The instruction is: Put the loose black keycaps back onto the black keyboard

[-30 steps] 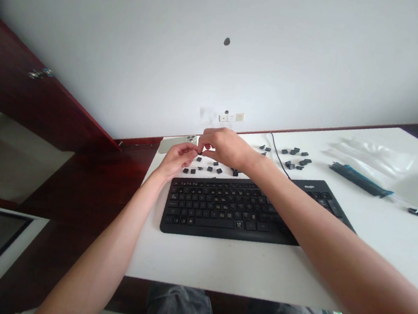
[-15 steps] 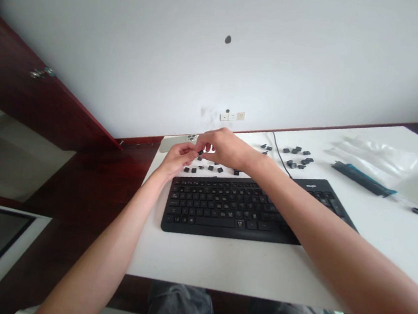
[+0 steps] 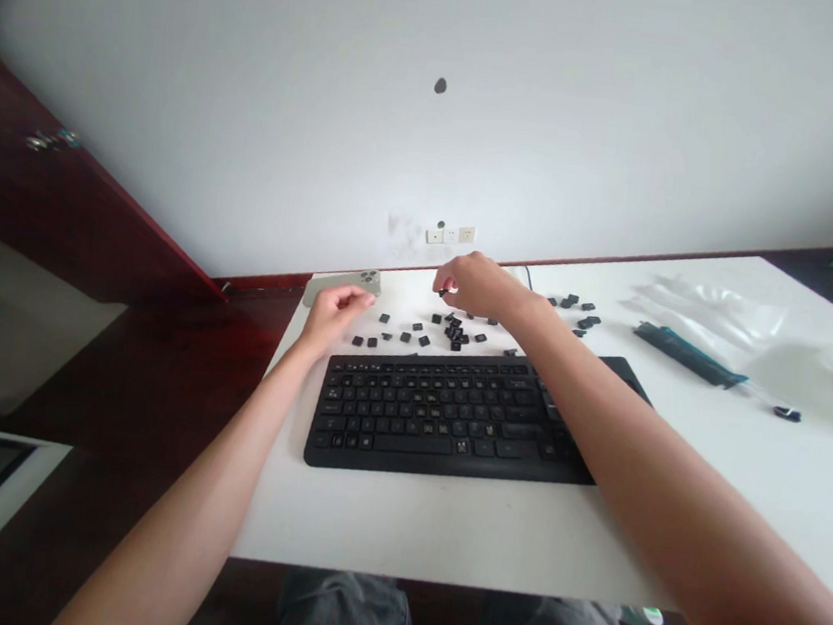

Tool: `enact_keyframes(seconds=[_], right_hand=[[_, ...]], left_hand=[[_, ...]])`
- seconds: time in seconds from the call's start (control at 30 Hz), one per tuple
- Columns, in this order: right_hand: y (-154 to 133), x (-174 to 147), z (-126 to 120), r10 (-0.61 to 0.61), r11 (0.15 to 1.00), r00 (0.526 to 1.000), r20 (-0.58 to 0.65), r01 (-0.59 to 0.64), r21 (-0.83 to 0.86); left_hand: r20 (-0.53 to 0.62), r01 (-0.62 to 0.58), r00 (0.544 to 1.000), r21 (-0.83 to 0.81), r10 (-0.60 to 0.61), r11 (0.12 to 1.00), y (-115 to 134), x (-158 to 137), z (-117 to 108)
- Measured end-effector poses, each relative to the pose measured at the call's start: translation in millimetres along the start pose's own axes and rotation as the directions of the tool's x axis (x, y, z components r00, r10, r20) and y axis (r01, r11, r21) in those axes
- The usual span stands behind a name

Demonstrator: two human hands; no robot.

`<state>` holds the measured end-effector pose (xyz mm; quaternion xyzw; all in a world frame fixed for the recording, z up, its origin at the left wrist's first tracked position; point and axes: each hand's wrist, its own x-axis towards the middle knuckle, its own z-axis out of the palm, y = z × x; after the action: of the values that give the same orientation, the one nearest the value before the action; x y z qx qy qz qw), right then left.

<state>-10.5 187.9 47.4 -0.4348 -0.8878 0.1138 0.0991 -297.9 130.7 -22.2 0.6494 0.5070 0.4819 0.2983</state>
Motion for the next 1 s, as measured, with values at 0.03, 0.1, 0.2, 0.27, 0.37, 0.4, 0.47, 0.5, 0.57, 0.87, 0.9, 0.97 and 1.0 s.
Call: enact_keyframes(seconds=[0.03,0.1,0.2,0.27,0.37,0.4,0.47,0.5,0.57,0.87,0.9,0.97,1.0], right_hand=[[4.2,1.2,3.0,0.010,1.000,1.000,0.011,-0.010,-0.006],[10.0,3.5,9.5,0.033,0.999,0.999,0.031,-0.033,-0.029],[14.9,5.4,16.1,0.051,0.998,0.996,0.073,-0.048,-0.044],[16.6,5.2,17.3,0.037,0.999,0.994,0.098,-0.035,-0.027],[16.6,3.7,16.1,0.031,0.999,0.992,0.126,-0.033,0.014],[15.9,3.2,15.4,0.036,0.999,0.990,0.136,-0.039,0.022],[14.6,2.6,13.5,0.043,0.998,0.987,0.158,-0.048,0.029],[14.3,2.5,11.9,0.047,0.998,0.985,0.164,-0.052,0.031],[15.2,1.9,6.5,0.061,0.997,0.986,0.157,-0.068,0.042],[34.6,-15.1,-39.0,0.206,0.978,0.976,0.066,-0.207,-0.001],[34.6,-16.1,-39.4,0.223,0.975,0.971,0.087,-0.224,-0.003],[32.3,-15.8,-35.4,0.238,0.971,0.961,0.139,-0.239,-0.013],[30.4,-14.7,-31.9,0.238,0.971,0.957,0.164,-0.238,-0.023]], left_hand=[[0.039,-0.036,0.999,0.100,0.032,0.994,1.2,-1.2,-0.1],[0.118,-0.094,0.991,0.250,0.066,0.964,5.3,-3.6,-0.3],[0.190,-0.142,0.978,0.333,0.081,0.932,12.2,-5.5,-1.0],[0.208,-0.145,0.975,0.346,0.075,0.927,15.9,-6.2,-1.5],[0.243,-0.127,0.969,0.357,0.040,0.925,22.4,-8.1,-1.0],[0.261,-0.121,0.965,0.361,0.024,0.925,25.7,-9.2,-0.4],[0.309,-0.116,0.951,0.368,-0.004,0.923,34.1,-12.0,1.6],[0.336,-0.119,0.942,0.370,-0.013,0.921,38.8,-13.6,2.9],[0.387,-0.137,0.922,0.375,-0.021,0.917,47.6,-16.4,5.9],[0.492,-0.137,0.867,0.386,-0.078,0.912,54.3,-18.7,9.3],[0.500,-0.129,0.862,0.373,-0.082,0.919,53.9,-18.5,8.6],[0.515,-0.107,0.852,0.350,-0.096,0.931,52.9,-18.1,7.2],[0.522,-0.097,0.847,0.344,-0.104,0.934,52.2,-17.9,6.6]])
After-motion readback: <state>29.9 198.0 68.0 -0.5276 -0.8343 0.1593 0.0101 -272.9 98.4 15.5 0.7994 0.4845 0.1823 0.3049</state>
